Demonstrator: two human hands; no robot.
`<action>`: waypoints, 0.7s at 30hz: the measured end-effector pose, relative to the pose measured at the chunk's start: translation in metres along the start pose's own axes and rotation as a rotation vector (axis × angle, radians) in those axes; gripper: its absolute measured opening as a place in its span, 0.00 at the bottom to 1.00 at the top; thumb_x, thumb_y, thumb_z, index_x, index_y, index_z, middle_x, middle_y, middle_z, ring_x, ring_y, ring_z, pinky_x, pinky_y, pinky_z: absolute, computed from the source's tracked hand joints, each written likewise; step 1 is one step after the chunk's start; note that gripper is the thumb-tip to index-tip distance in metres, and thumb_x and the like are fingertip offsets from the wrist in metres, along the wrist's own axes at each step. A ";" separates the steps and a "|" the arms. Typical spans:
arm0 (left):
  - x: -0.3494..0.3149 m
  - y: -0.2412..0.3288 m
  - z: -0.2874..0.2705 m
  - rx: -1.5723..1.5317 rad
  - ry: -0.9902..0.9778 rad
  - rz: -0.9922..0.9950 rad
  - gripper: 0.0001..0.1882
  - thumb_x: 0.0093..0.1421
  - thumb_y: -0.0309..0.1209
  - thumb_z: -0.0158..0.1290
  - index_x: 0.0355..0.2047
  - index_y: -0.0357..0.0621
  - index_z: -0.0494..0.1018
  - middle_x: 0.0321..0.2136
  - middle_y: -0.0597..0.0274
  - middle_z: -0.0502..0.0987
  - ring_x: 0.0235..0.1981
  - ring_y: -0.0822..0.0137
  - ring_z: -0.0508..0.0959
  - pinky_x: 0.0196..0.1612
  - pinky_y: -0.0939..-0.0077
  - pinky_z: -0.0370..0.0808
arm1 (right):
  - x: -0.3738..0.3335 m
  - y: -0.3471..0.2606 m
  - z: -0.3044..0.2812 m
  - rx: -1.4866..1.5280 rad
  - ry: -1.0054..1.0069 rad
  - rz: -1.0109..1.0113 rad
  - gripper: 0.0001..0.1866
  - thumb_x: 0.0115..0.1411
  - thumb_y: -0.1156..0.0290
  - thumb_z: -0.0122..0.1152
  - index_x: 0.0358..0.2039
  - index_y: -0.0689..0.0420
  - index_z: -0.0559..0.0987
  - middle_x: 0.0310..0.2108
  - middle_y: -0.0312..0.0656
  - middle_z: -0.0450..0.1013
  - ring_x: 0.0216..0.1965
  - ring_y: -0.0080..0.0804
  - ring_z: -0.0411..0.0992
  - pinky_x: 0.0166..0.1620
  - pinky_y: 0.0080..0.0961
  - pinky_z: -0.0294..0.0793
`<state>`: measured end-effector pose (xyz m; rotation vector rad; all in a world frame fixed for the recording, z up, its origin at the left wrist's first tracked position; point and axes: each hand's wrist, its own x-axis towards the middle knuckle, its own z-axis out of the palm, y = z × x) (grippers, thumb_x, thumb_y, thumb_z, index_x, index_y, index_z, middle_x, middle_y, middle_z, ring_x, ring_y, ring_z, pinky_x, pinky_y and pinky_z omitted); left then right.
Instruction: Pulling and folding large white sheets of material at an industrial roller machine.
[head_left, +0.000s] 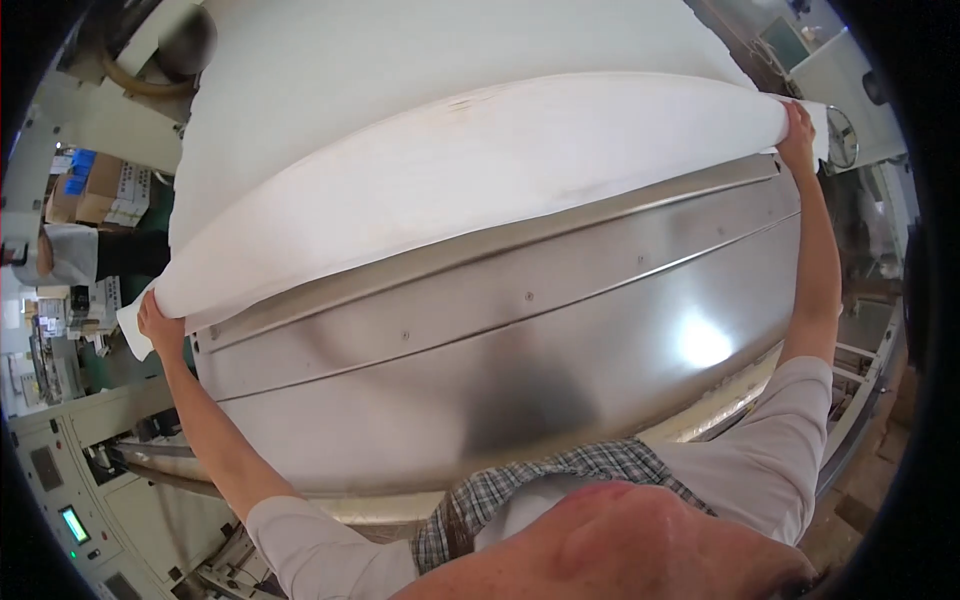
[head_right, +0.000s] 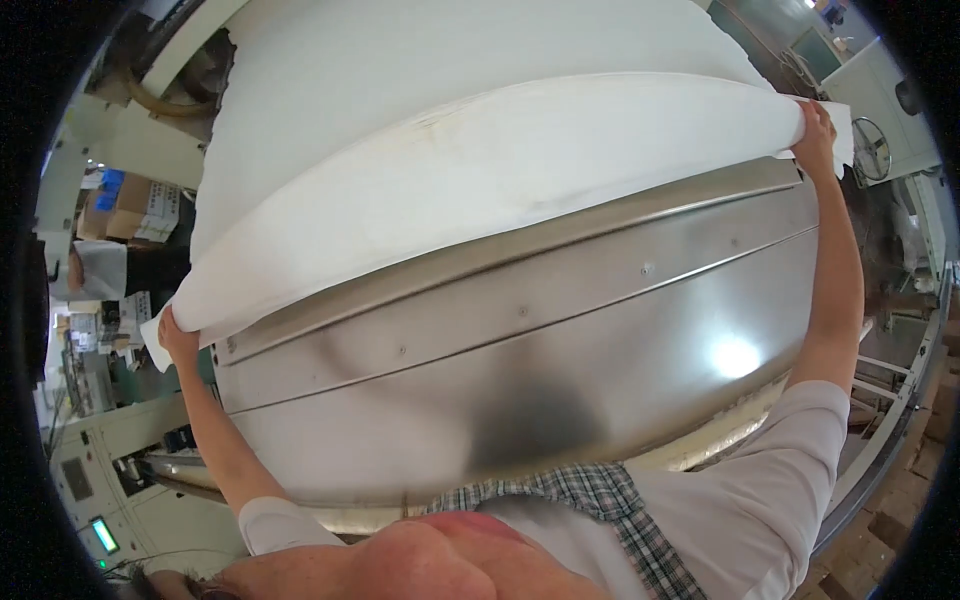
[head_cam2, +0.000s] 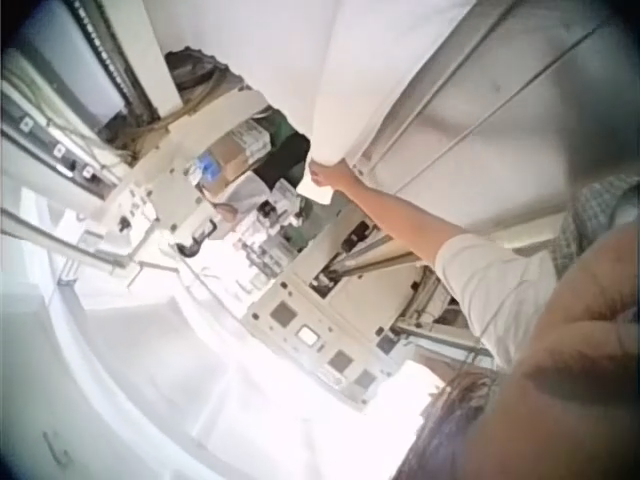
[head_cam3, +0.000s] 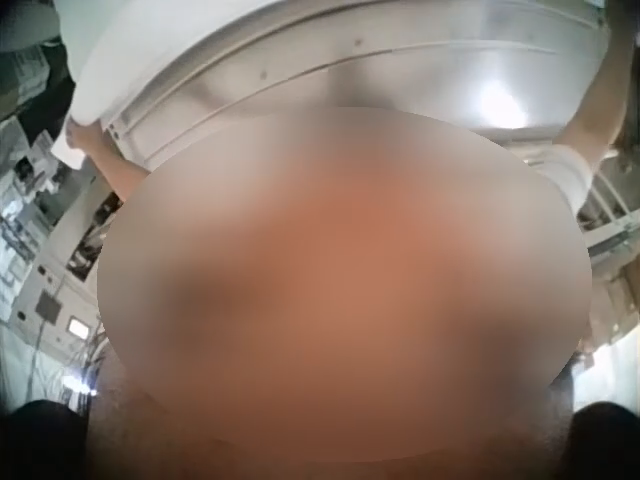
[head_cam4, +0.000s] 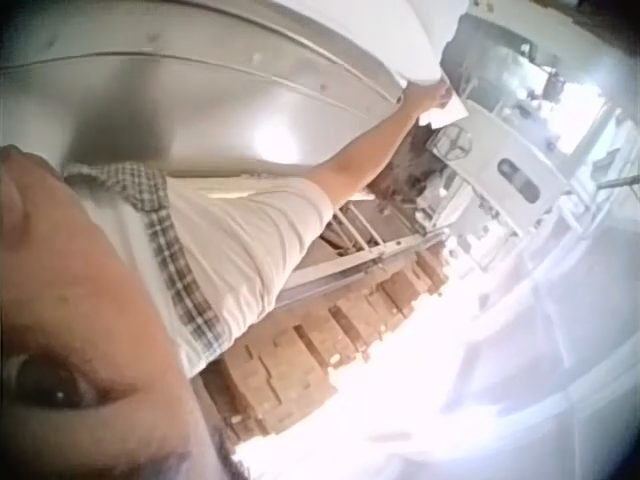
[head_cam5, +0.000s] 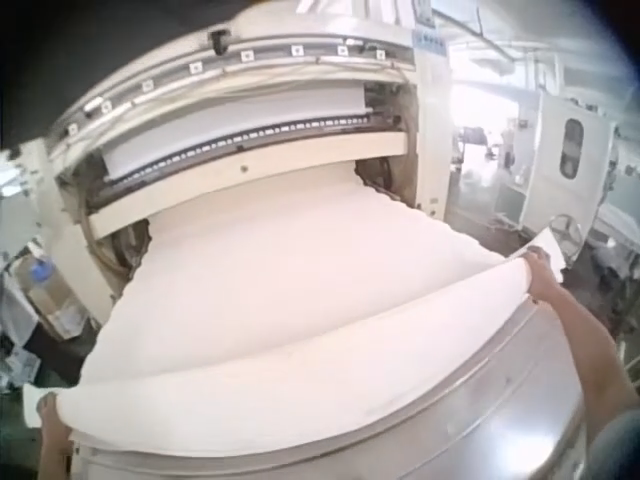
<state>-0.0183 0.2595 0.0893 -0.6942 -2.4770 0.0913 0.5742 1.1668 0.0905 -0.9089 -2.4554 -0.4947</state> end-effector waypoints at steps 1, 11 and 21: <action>-0.007 -0.007 -0.013 0.012 -0.001 -0.004 0.26 0.42 0.29 0.55 0.45 0.45 0.65 0.44 0.53 0.70 0.48 0.52 0.66 0.50 0.58 0.60 | -0.006 0.006 -0.009 0.000 0.024 -0.022 0.30 0.41 0.71 0.62 0.49 0.48 0.66 0.52 0.47 0.61 0.55 0.45 0.57 0.55 0.45 0.52; -0.127 -0.006 -0.113 -0.038 -0.112 0.096 0.27 0.43 0.31 0.54 0.47 0.42 0.64 0.47 0.50 0.67 0.48 0.47 0.64 0.52 0.56 0.58 | -0.155 0.073 -0.086 0.046 -0.089 -0.162 0.29 0.45 0.76 0.57 0.51 0.49 0.66 0.53 0.49 0.60 0.54 0.49 0.59 0.54 0.40 0.59; -0.323 -0.007 -0.136 -0.015 -0.391 -0.055 0.26 0.42 0.32 0.54 0.46 0.47 0.65 0.47 0.52 0.67 0.51 0.52 0.63 0.55 0.56 0.54 | -0.304 0.027 -0.140 0.090 -0.400 -0.079 0.29 0.44 0.81 0.53 0.50 0.48 0.67 0.53 0.51 0.59 0.54 0.52 0.58 0.55 0.43 0.57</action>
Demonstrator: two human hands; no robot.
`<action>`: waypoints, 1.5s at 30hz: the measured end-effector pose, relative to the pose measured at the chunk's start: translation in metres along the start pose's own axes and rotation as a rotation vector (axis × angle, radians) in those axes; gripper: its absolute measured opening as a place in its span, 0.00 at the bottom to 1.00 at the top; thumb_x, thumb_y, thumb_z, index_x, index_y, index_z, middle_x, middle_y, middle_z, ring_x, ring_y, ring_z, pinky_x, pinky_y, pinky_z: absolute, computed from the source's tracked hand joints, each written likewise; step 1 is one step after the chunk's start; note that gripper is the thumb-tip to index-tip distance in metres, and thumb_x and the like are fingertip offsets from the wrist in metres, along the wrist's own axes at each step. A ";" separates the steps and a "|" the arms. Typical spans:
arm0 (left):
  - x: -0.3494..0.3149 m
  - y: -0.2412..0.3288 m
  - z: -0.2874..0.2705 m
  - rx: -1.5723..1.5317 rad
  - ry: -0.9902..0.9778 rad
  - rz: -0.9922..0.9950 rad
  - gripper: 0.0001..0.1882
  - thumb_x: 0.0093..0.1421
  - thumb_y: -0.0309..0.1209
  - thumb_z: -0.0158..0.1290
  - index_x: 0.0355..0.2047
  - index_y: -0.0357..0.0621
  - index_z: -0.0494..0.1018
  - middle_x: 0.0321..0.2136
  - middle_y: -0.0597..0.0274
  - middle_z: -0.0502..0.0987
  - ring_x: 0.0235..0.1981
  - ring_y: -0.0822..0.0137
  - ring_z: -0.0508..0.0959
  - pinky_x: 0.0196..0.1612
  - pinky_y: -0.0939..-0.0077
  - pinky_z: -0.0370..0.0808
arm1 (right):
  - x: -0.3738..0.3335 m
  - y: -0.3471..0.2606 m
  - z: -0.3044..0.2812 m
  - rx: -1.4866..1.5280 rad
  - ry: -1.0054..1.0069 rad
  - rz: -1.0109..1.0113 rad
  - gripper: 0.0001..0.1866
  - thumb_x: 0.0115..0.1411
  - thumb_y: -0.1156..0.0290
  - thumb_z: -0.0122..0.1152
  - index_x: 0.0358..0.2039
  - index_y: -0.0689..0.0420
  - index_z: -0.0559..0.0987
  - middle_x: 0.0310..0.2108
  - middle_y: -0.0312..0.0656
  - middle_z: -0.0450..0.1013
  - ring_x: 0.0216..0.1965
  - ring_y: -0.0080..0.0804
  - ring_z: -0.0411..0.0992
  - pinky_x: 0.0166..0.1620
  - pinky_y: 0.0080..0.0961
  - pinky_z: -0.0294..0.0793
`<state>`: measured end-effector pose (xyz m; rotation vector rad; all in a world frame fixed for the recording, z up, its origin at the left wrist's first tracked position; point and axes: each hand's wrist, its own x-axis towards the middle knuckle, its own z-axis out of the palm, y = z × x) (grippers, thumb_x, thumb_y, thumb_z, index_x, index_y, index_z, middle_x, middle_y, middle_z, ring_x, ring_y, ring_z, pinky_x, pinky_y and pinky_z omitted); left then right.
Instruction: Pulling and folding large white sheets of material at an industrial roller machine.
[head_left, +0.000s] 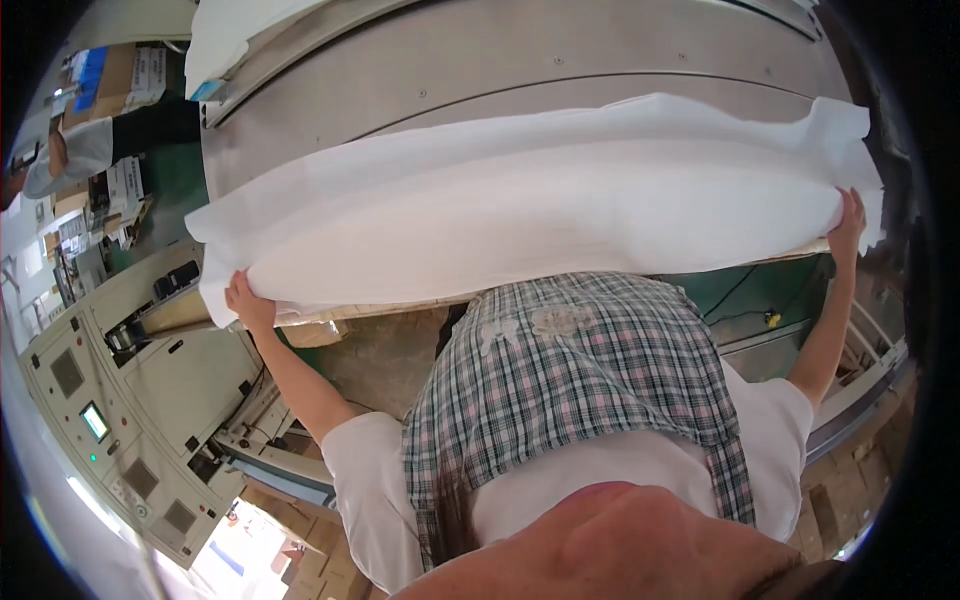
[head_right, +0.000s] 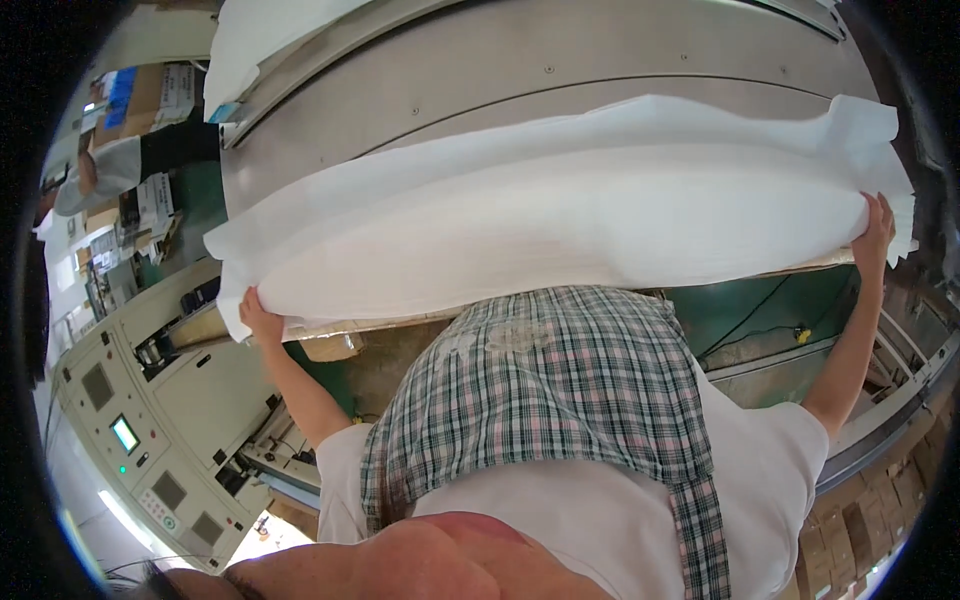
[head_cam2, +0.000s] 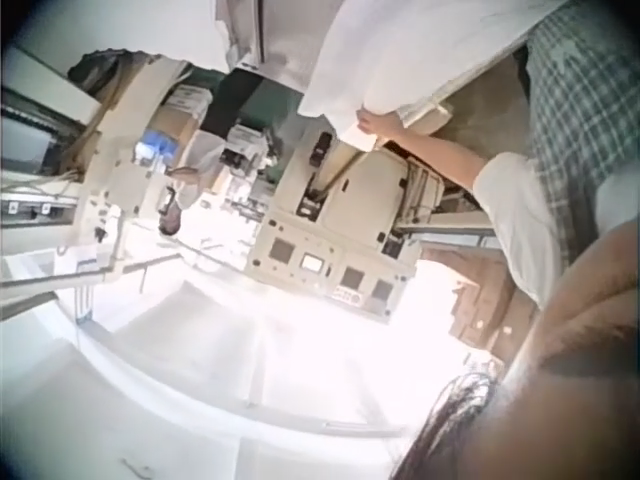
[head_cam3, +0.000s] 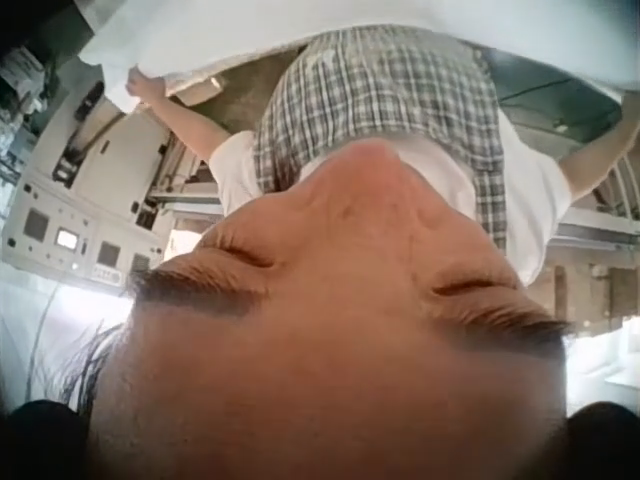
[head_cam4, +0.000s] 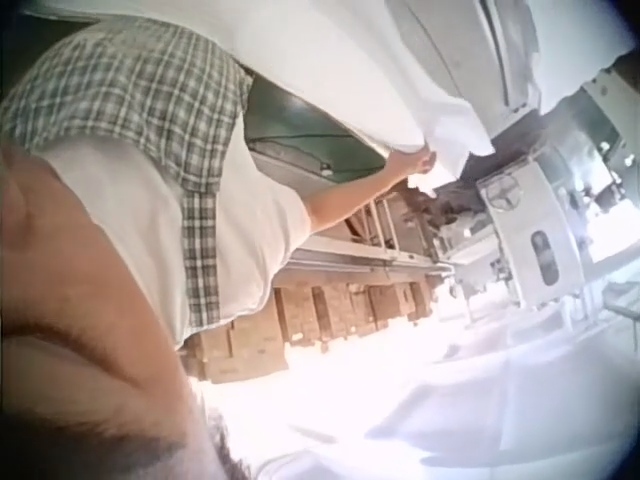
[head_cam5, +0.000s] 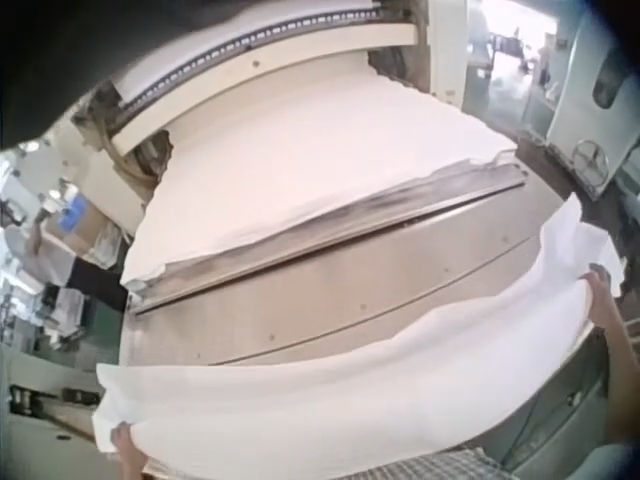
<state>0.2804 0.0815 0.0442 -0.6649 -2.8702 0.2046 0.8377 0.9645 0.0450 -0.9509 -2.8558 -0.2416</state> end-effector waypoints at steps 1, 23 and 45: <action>-0.010 -0.001 0.002 0.005 -0.009 0.000 0.26 0.42 0.32 0.54 0.46 0.47 0.65 0.47 0.52 0.67 0.51 0.52 0.63 0.55 0.56 0.54 | -0.004 0.002 0.005 0.003 -0.009 -0.003 0.29 0.44 0.81 0.53 0.50 0.48 0.67 0.53 0.51 0.59 0.54 0.52 0.58 0.55 0.43 0.57; 0.174 0.018 0.043 0.092 -1.136 -0.108 0.30 0.37 0.20 0.46 0.46 0.53 0.71 0.35 0.48 0.76 0.41 0.49 0.74 0.41 0.63 0.70 | 0.212 0.027 0.069 -0.356 -1.145 -0.036 0.33 0.30 0.91 0.54 0.41 0.49 0.73 0.36 0.48 0.73 0.40 0.48 0.71 0.40 0.38 0.71; 0.023 0.174 -0.019 -0.737 0.287 0.164 0.09 0.51 0.19 0.49 0.34 0.40 0.73 0.35 0.54 0.75 0.39 0.55 0.73 0.42 0.68 0.69 | 0.082 -0.389 -0.047 1.027 -0.313 -0.322 0.10 0.58 0.75 0.50 0.41 0.59 0.72 0.38 0.37 0.68 0.37 0.23 0.67 0.39 0.17 0.67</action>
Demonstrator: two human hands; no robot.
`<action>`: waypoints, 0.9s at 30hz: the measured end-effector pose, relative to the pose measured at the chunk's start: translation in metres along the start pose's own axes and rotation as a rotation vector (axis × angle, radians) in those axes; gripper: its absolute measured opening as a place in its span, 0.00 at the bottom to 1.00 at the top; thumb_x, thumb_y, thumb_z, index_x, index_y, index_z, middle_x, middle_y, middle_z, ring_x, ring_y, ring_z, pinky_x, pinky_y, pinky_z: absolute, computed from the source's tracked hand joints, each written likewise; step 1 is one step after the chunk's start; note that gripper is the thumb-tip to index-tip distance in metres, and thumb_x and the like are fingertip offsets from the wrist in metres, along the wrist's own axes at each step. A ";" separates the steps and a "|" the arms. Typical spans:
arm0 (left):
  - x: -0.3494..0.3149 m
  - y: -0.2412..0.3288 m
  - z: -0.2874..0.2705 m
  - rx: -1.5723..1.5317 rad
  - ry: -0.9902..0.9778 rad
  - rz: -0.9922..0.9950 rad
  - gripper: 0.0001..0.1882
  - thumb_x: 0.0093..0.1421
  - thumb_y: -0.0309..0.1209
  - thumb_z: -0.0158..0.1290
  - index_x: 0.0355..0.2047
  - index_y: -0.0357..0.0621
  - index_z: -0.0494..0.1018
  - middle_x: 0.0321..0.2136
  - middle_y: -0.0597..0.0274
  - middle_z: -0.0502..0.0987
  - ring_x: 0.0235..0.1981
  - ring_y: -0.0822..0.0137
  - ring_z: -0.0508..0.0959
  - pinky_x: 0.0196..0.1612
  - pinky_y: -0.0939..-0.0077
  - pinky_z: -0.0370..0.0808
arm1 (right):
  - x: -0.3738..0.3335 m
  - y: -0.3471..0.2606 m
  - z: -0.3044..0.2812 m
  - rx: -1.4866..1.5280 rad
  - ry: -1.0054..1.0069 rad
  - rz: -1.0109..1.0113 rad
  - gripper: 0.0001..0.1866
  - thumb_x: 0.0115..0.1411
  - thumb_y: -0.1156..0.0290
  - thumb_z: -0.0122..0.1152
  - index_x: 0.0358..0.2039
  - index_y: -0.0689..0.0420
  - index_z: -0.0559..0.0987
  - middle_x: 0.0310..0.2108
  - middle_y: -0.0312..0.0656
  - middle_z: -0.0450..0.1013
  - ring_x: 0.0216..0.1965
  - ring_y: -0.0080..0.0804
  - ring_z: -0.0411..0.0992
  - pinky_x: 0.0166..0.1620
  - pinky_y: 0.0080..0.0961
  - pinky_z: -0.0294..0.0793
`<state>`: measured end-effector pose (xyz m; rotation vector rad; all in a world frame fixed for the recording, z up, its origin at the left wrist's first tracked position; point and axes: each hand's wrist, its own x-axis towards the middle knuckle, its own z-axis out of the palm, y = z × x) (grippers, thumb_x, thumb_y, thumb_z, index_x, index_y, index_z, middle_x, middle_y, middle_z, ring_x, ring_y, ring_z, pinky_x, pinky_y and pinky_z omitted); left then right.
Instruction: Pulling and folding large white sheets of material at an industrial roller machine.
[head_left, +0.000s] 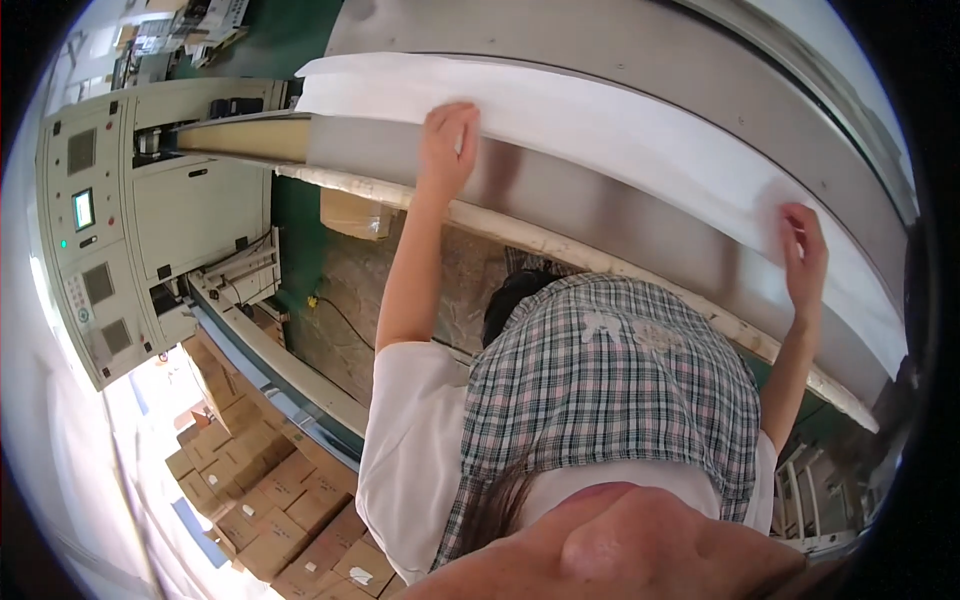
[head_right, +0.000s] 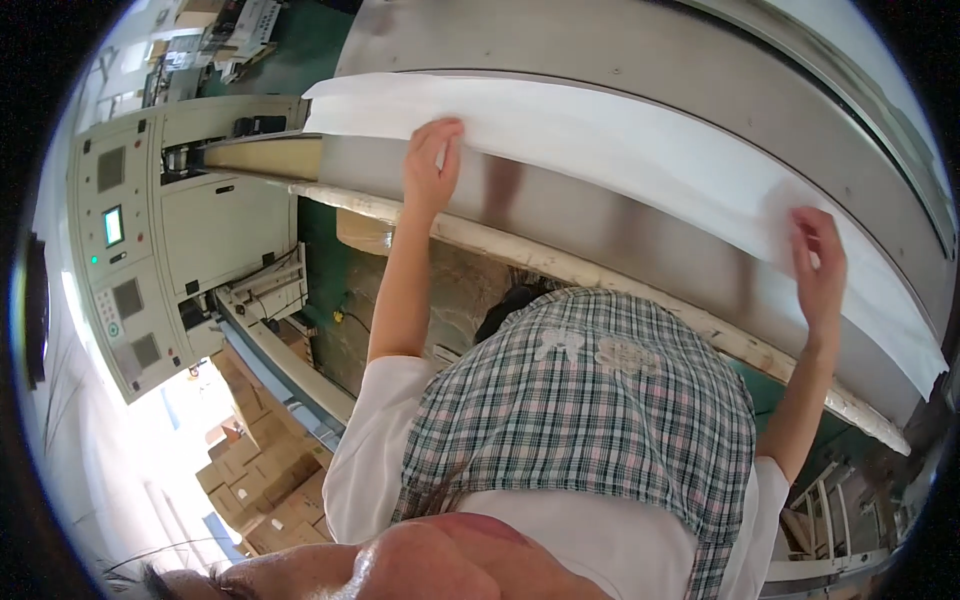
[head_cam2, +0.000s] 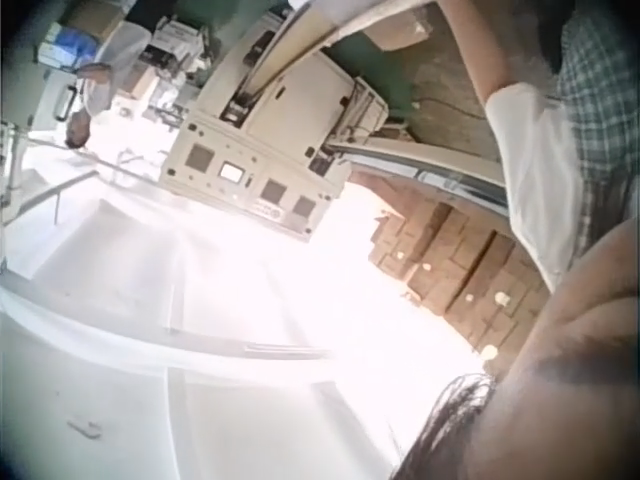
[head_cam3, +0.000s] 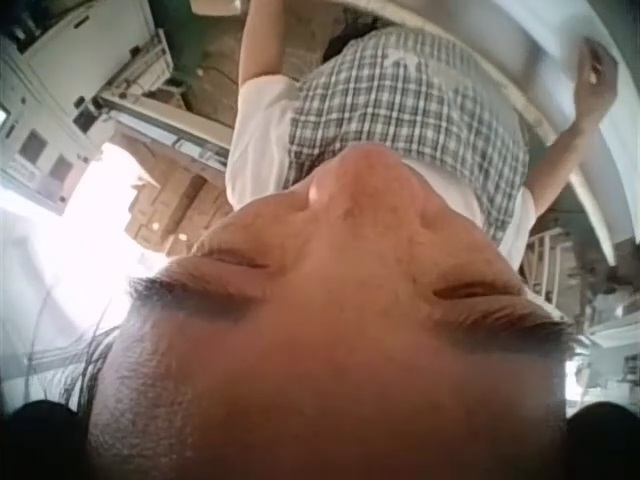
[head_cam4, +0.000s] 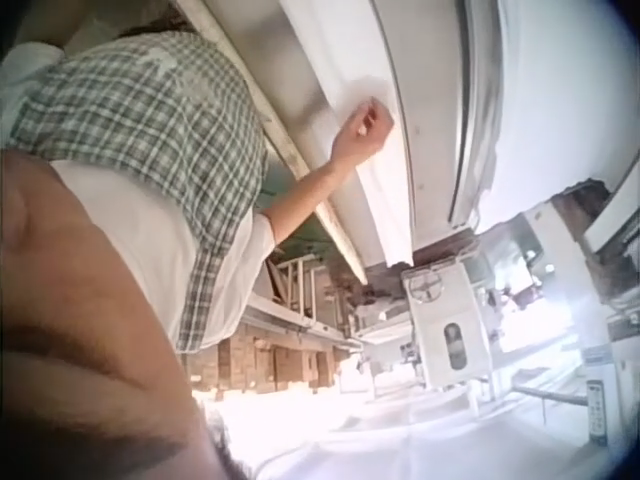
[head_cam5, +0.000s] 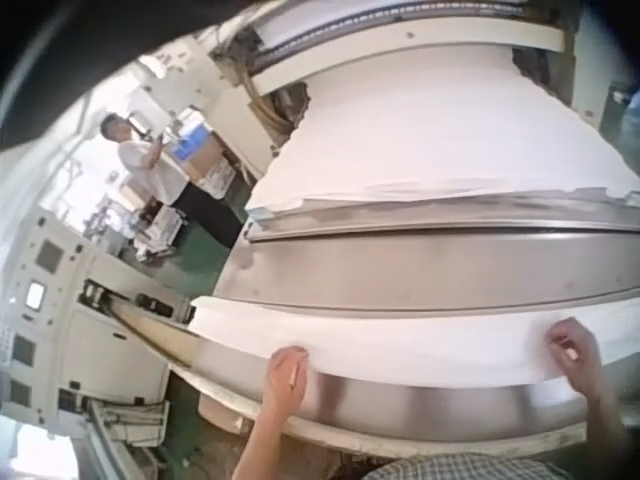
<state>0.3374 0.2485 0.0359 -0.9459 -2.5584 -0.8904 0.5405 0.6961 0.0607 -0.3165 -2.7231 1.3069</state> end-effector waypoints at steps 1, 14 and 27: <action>-0.003 -0.018 -0.004 0.081 0.049 0.003 0.09 0.52 0.20 0.49 0.34 0.40 0.73 0.36 0.54 0.74 0.41 0.54 0.72 0.44 0.66 0.69 | 0.003 -0.014 0.013 -0.005 0.003 -0.001 0.10 0.58 0.75 0.50 0.41 0.59 0.72 0.38 0.37 0.68 0.37 0.23 0.67 0.39 0.17 0.67; 0.032 -0.252 -0.126 0.782 0.061 -0.113 0.10 0.54 0.35 0.49 0.35 0.49 0.73 0.35 0.61 0.75 0.39 0.57 0.74 0.38 0.51 0.70 | 0.084 -0.180 0.176 0.105 -0.271 -0.159 0.11 0.53 0.75 0.55 0.39 0.61 0.72 0.34 0.39 0.67 0.30 0.27 0.65 0.32 0.19 0.67; 0.097 -0.110 -0.134 0.436 -0.837 0.019 0.20 0.60 0.45 0.36 0.30 0.46 0.73 0.30 0.54 0.76 0.36 0.55 0.74 0.39 0.60 0.71 | 0.096 -0.261 0.261 -0.122 -0.307 -0.527 0.19 0.47 0.74 0.57 0.42 0.58 0.71 0.42 0.43 0.69 0.47 0.41 0.63 0.50 0.35 0.61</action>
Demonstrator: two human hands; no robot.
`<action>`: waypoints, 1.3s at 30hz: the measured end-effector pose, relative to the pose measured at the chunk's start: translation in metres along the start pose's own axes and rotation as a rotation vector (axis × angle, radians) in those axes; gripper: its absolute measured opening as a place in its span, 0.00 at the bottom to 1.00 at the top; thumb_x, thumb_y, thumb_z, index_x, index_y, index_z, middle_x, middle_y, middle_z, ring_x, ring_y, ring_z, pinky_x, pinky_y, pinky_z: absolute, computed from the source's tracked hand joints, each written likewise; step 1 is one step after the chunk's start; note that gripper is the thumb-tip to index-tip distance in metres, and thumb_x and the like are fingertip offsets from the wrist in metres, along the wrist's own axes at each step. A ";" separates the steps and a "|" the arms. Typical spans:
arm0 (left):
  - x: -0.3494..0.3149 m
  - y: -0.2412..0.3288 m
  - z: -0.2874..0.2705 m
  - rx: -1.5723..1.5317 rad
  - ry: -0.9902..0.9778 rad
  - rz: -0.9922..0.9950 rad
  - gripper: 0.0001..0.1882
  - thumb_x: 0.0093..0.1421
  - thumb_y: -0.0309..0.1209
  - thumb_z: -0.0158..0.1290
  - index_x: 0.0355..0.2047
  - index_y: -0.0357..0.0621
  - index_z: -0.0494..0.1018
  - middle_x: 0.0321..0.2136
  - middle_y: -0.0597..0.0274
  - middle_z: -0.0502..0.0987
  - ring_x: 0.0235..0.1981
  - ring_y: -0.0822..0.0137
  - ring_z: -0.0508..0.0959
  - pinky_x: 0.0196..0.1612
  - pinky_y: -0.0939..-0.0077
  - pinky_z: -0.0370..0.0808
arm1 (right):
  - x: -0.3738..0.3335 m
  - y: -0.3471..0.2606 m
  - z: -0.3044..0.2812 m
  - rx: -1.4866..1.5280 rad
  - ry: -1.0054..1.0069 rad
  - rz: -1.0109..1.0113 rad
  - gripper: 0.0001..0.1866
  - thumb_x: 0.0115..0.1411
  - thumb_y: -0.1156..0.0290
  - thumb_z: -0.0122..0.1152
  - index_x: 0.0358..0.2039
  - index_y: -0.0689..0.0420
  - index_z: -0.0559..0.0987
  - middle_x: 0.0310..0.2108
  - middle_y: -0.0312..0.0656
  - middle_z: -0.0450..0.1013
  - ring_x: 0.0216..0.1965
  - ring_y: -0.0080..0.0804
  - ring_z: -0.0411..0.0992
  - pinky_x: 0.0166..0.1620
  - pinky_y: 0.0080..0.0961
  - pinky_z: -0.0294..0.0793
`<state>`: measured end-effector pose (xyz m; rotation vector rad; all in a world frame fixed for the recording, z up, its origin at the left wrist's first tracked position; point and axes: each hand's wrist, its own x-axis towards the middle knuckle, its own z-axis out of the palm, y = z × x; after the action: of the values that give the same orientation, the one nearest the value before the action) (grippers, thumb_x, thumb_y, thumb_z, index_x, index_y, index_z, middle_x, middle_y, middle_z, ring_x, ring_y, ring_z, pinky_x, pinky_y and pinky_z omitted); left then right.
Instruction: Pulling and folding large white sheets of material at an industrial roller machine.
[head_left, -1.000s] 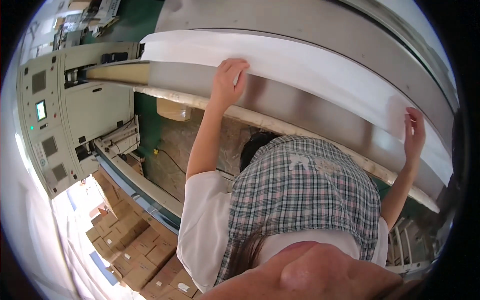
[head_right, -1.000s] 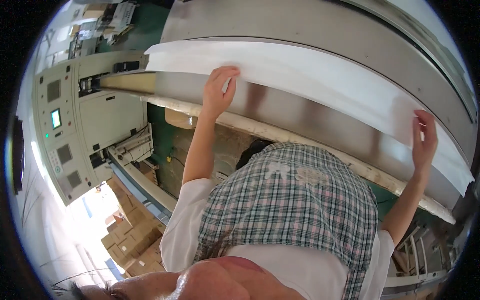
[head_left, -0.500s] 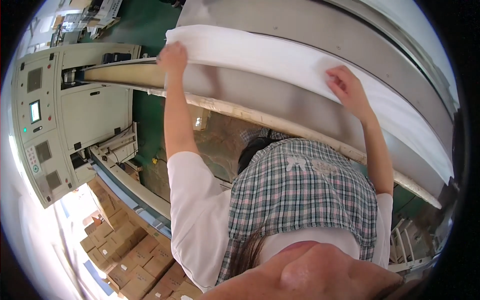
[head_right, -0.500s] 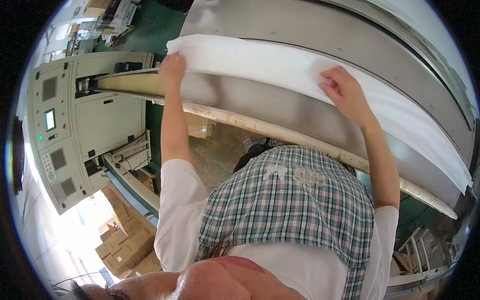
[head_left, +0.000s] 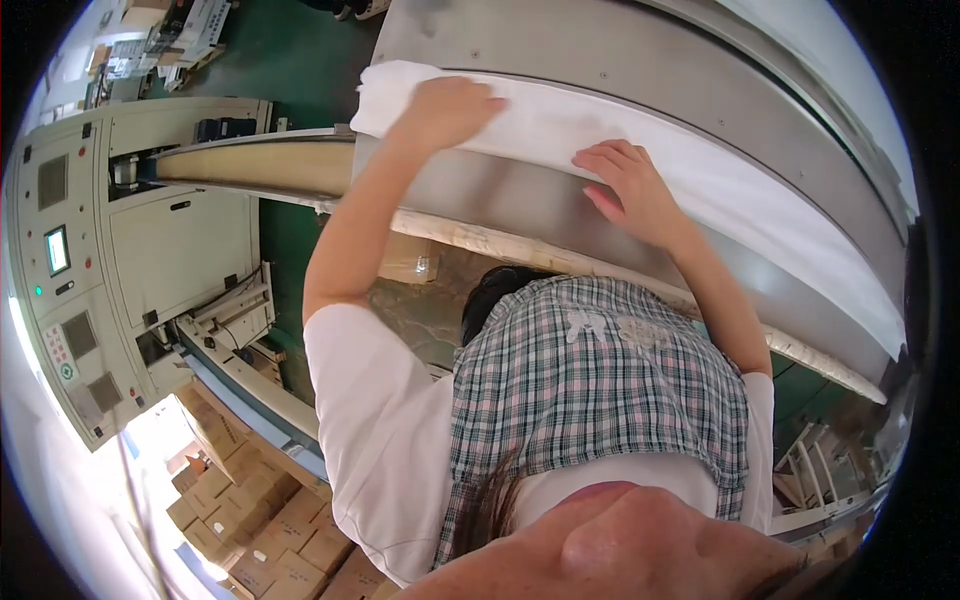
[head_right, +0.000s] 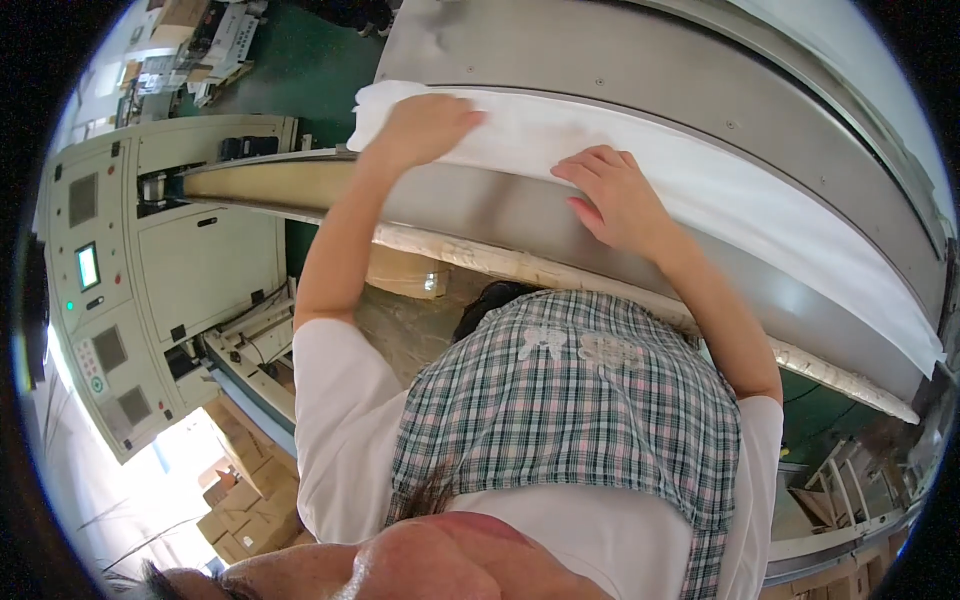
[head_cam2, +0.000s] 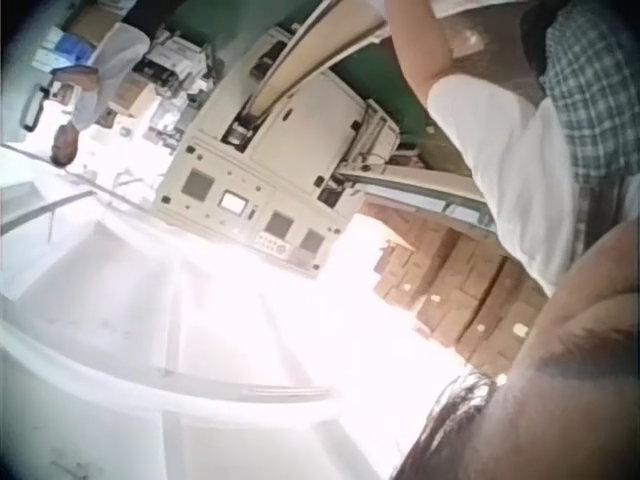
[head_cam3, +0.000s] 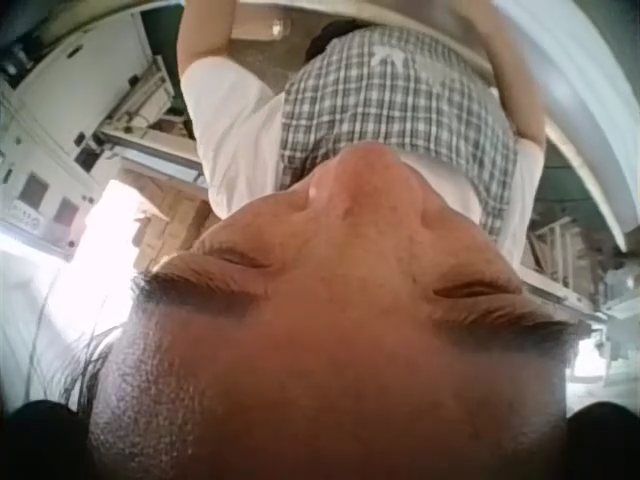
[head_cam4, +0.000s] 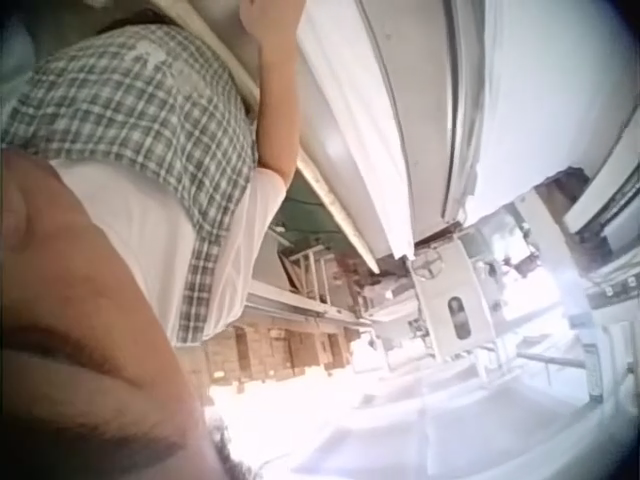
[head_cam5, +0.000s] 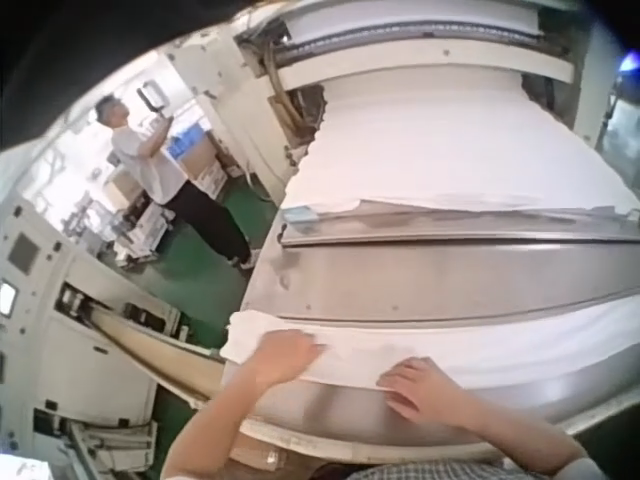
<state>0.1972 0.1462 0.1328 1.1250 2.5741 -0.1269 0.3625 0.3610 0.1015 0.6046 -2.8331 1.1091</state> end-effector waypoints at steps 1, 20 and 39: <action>-0.012 -0.025 0.006 0.016 0.015 -0.058 0.20 0.61 0.44 0.36 0.30 0.46 0.73 0.30 0.54 0.76 0.37 0.54 0.74 0.39 0.60 0.71 | 0.001 -0.001 0.002 0.005 0.003 -0.001 0.19 0.47 0.75 0.57 0.43 0.58 0.71 0.44 0.43 0.68 0.48 0.41 0.63 0.51 0.35 0.61; -0.001 -0.108 0.045 -0.141 0.415 0.068 0.11 0.48 0.31 0.56 0.32 0.44 0.71 0.35 0.58 0.72 0.40 0.55 0.70 0.42 0.66 0.68 | 0.016 -0.015 0.034 -0.115 -0.009 0.007 0.25 0.46 0.74 0.58 0.48 0.56 0.68 0.51 0.44 0.63 0.55 0.42 0.58 0.56 0.38 0.57; 0.046 -0.085 0.101 -0.262 0.500 -0.087 0.17 0.60 0.40 0.41 0.27 0.38 0.71 0.29 0.45 0.74 0.32 0.45 0.72 0.36 0.55 0.66 | -0.013 -0.002 0.027 -0.036 0.074 0.106 0.21 0.50 0.69 0.56 0.47 0.56 0.68 0.47 0.44 0.65 0.52 0.41 0.60 0.54 0.36 0.58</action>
<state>0.1325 0.0992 0.0179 1.0459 2.9509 0.5218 0.3781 0.3462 0.0809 0.4062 -2.8442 1.0686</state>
